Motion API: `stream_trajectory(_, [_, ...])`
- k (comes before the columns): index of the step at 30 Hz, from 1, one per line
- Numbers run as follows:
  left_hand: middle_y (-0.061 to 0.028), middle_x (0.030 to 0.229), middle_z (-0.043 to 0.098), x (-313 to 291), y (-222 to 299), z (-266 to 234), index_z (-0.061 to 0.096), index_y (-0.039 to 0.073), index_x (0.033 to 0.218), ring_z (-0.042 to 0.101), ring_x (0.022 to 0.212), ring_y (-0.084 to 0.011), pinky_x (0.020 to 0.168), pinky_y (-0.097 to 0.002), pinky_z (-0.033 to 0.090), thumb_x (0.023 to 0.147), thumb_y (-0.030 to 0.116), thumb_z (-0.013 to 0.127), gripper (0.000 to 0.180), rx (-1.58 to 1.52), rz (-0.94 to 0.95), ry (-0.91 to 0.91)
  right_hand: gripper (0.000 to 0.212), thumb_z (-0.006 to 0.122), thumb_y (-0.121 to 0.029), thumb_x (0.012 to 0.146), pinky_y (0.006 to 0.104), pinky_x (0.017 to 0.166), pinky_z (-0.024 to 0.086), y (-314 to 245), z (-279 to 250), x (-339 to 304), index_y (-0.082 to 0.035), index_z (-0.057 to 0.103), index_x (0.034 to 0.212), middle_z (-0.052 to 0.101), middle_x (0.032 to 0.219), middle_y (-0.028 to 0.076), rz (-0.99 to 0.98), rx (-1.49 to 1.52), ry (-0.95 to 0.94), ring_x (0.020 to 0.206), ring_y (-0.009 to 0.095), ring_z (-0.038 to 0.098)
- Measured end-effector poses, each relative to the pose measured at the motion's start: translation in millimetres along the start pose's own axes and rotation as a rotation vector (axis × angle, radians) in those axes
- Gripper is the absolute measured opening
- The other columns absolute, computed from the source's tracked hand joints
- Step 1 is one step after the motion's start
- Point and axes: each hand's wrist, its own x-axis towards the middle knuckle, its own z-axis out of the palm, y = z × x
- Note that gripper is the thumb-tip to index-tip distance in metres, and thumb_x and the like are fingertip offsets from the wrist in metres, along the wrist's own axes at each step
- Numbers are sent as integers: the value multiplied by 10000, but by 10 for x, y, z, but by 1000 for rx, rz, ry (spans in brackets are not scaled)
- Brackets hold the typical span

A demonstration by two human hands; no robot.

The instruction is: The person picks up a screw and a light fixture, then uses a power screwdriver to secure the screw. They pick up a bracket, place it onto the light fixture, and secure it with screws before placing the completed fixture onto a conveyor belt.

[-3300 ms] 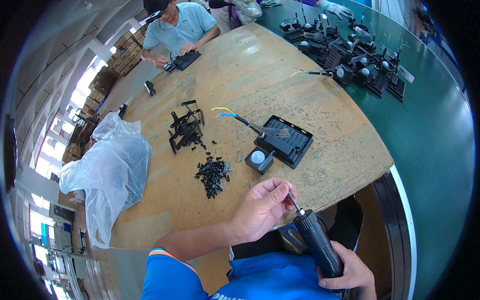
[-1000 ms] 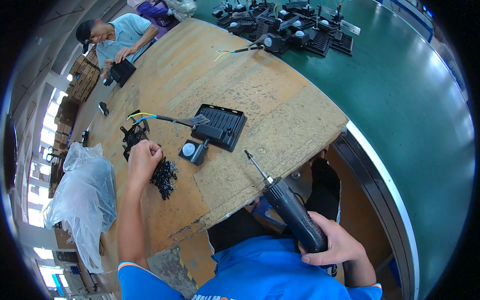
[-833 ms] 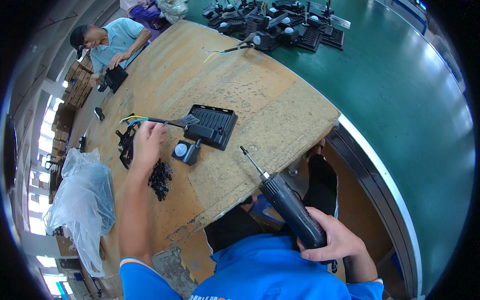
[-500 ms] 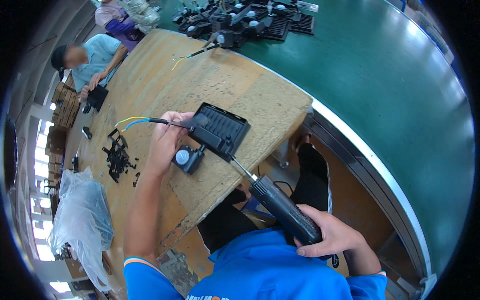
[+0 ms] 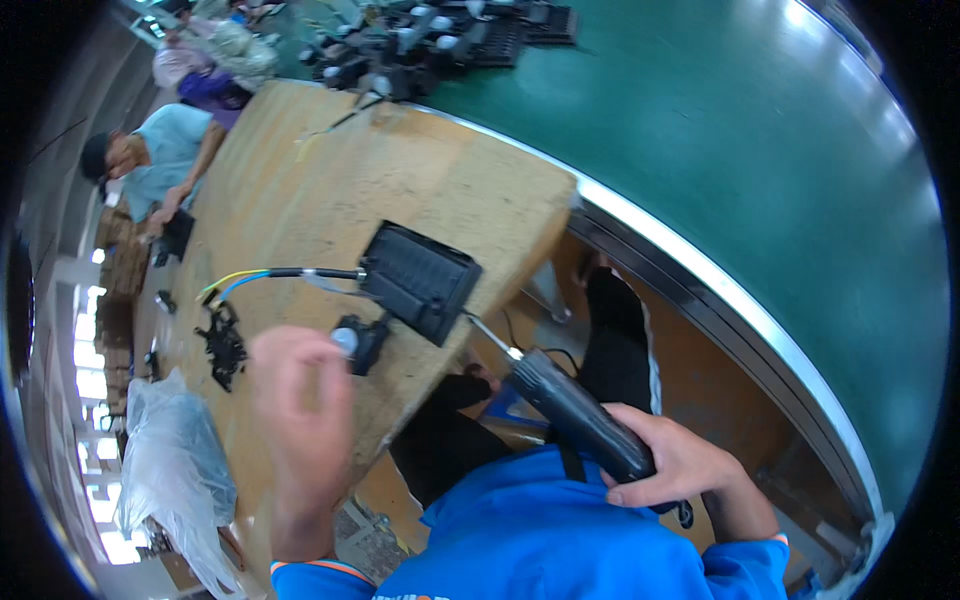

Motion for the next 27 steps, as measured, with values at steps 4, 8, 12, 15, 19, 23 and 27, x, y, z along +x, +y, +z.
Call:
stream_trajectory(4, [-82, 968, 569, 18, 165, 319, 582, 82, 831, 521, 986, -273, 836, -439, 367, 729, 108, 598, 107, 109, 167, -36, 726, 760, -113, 661, 277, 638, 501, -17, 15, 93, -5, 375, 1268, 604, 765, 77, 67, 92, 25, 677, 143, 609])
stream_trajectory(8, [-104, 960, 568, -32, 4, 616, 559, 34, 902, 548, 920, -242, 780, -359, 402, 763, 112, 541, 160, 316, 233, 95, 767, 767, -103, 602, 292, 556, 509, 112, 62, 41, 20, 362, 1241, 591, 719, 120, 28, 210, 96, 606, 174, 606])
stream_trajectory(12, [-91, 927, 569, 20, -119, 601, 564, 31, 909, 544, 812, -209, 704, -318, 409, 778, 103, 522, 156, 378, 126, 66, 795, 773, -104, 563, 294, 513, 514, 91, 98, 49, 38, 350, 1222, 580, 689, 150, -20, 256, 149, 571, 196, 601])
stream_trajectory(15, [-73, 890, 565, 35, -192, 635, 570, 36, 905, 522, 751, -182, 653, -311, 399, 780, 105, 517, 152, 401, 203, 172, 800, 747, -158, 630, 280, 509, 489, 73, 148, -19, 3, 321, 1289, 564, 727, 116, -31, 81, 123, 567, 176, 576])
stream_trajectory(19, [-53, 856, 562, 15, -209, 646, 570, 56, 881, 517, 740, -163, 633, -300, 387, 774, 112, 519, 131, 427, 259, 237, 775, 717, -157, 662, 244, 509, 471, 19, 271, -5, 13, 328, 1310, 567, 758, 77, -70, -35, 174, 542, 132, 560])
stream_trajectory(23, [-38, 841, 558, -18, -231, 669, 567, 67, 876, 510, 732, -155, 638, -297, 381, 774, 126, 519, 127, 386, 222, 237, 732, 708, -162, 656, 244, 501, 469, -77, 441, 1, 3, 358, 1276, 561, 746, 68, -80, -28, 206, 536, 131, 558])
stream_trajectory(27, [-39, 827, 550, -26, -219, 653, 560, 66, 882, 509, 744, -162, 657, -300, 383, 778, 134, 504, 136, 358, 204, 205, 650, 711, -177, 649, 236, 484, 458, -147, 529, -22, -16, 405, 1199, 559, 719, 57, -101, -28, 237, 521, 125, 545])
